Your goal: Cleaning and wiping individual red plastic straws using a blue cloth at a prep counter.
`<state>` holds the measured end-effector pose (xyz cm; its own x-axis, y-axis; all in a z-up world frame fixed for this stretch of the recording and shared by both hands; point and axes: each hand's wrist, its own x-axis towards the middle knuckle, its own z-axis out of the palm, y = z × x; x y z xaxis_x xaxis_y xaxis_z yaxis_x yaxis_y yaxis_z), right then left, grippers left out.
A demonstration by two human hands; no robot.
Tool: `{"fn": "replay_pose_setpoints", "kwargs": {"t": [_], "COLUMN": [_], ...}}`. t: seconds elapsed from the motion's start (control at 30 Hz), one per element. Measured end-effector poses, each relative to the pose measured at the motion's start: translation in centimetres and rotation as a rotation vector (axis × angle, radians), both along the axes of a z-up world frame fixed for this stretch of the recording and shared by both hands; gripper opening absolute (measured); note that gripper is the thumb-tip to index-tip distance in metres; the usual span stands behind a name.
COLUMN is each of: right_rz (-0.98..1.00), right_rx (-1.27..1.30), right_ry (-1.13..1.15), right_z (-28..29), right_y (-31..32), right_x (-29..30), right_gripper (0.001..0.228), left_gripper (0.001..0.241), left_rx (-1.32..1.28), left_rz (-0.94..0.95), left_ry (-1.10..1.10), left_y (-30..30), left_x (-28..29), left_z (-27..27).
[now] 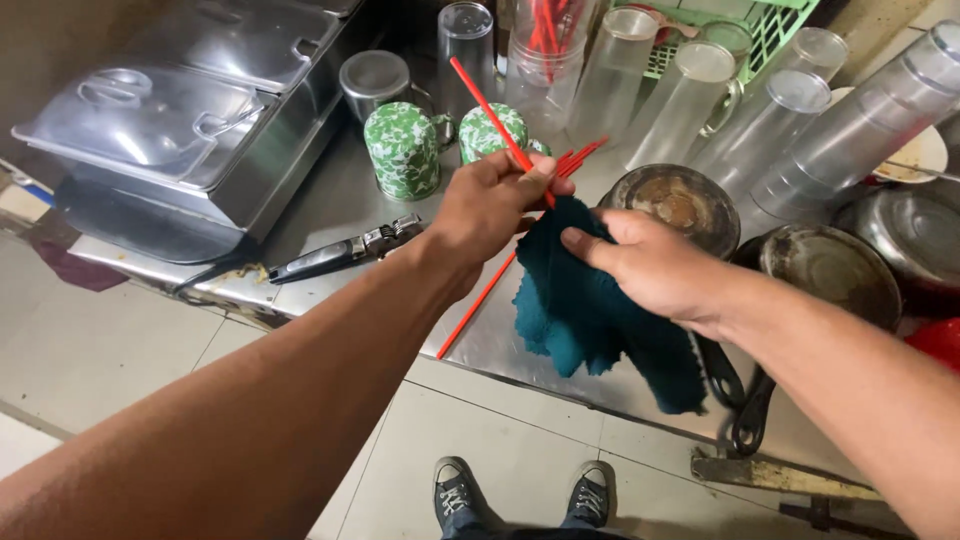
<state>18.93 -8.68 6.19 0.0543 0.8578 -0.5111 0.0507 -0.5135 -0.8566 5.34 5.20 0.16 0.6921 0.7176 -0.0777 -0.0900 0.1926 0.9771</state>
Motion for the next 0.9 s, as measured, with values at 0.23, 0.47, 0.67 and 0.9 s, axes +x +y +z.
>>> {"fn": "replay_pose_setpoints", "kwargs": {"t": [0.23,0.47,0.67,0.9], "right_rz": [-0.015,-0.077,-0.302,-0.427], "right_rx": [0.030,-0.006,-0.016,0.274], "right_ry": [-0.114,-0.178,0.110,0.467], "right_z": [-0.3,-2.7,0.1,0.6], "right_y": [-0.7,-1.9,-3.7,-3.3], "right_x": [-1.0,2.3,3.2,4.0], "right_gripper": [0.033,0.036,0.050,0.054], "left_gripper": [0.027,0.029,0.037,0.027], "left_rx": [0.061,-0.019,0.038,0.109], "left_rz": [0.039,0.225,0.161,-0.026], "left_ry": [0.051,-0.076,0.007,0.248], "left_y": [1.2,3.2,2.4,-3.4], "left_x": [-1.9,-1.3,0.2,6.0], "left_z": [2.8,4.4,5.5,2.1]}}
